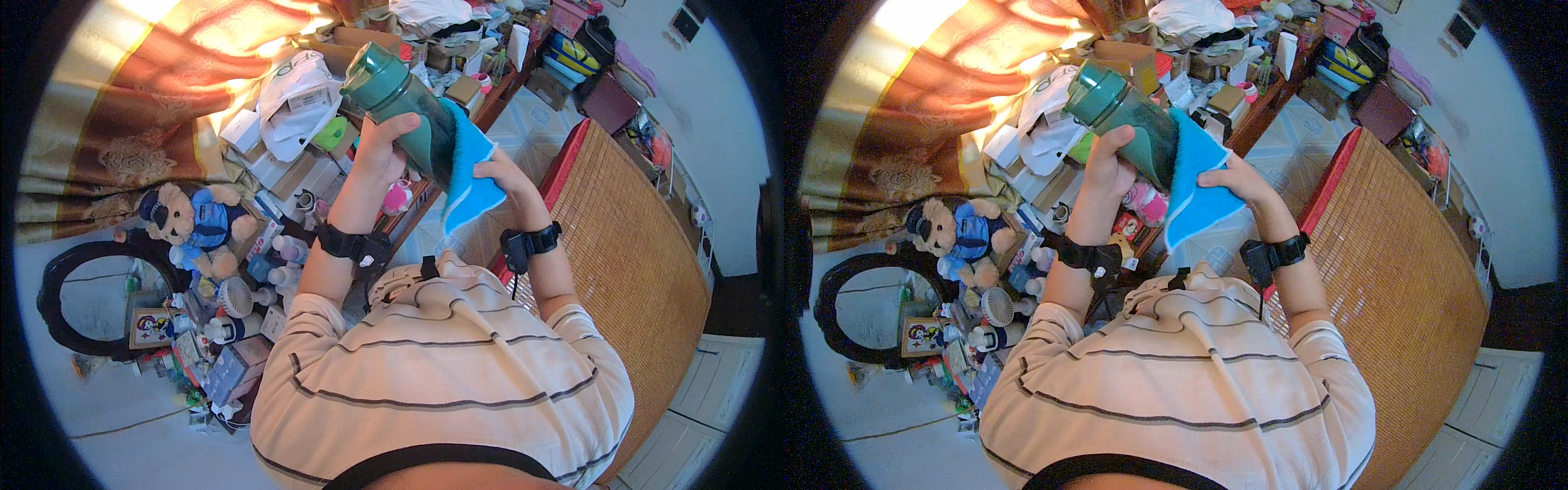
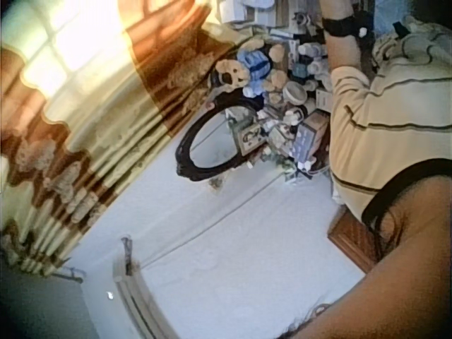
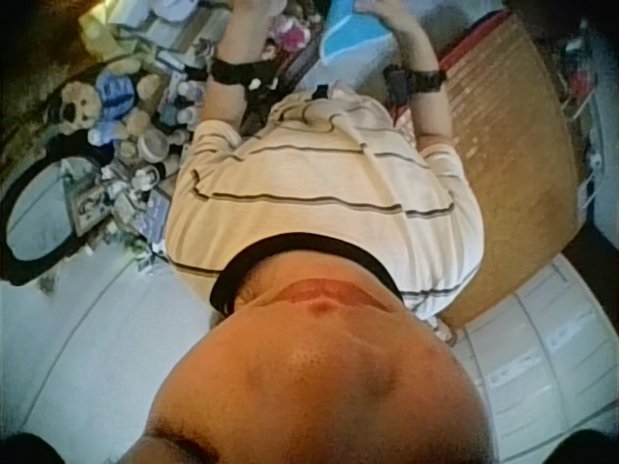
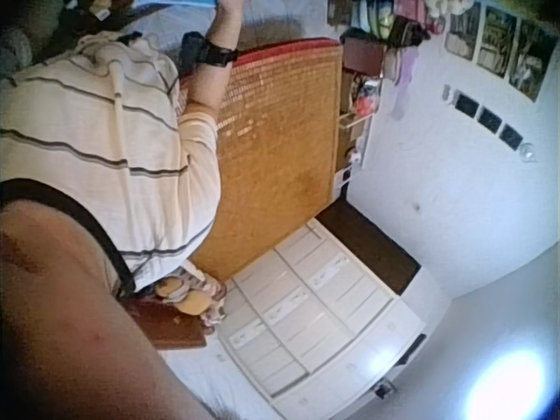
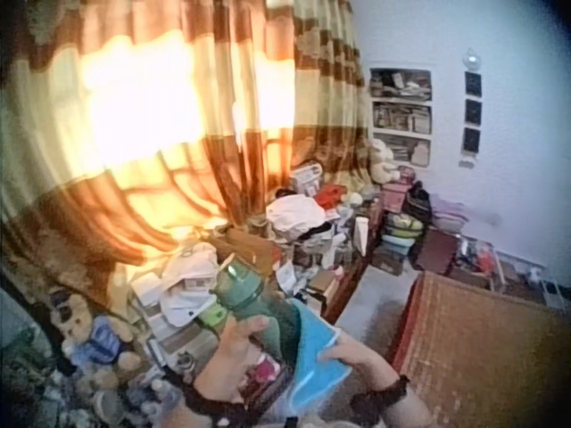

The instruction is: The person cleans a water bottle, a small container, a toy, and an electronic device using a cloth, wiping the exterior surfaces of each item one at a time.

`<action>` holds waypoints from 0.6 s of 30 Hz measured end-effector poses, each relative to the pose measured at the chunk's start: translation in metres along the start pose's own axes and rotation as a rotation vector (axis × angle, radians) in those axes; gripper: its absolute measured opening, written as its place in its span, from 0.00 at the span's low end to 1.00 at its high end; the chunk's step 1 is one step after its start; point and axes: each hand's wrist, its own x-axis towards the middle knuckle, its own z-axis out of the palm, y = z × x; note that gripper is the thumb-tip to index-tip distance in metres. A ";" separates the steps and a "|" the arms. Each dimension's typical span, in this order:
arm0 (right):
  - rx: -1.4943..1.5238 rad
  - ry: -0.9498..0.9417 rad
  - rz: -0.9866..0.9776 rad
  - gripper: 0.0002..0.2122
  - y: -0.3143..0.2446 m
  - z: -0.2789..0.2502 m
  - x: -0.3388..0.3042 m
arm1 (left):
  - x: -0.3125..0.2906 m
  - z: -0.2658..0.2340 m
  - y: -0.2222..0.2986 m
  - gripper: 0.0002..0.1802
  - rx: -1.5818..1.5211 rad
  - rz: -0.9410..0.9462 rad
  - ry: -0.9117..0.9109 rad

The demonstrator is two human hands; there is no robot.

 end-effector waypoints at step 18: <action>0.765 -0.017 -0.247 0.28 0.034 0.024 -0.008 | 0.011 0.000 0.003 0.28 0.001 -0.194 -0.291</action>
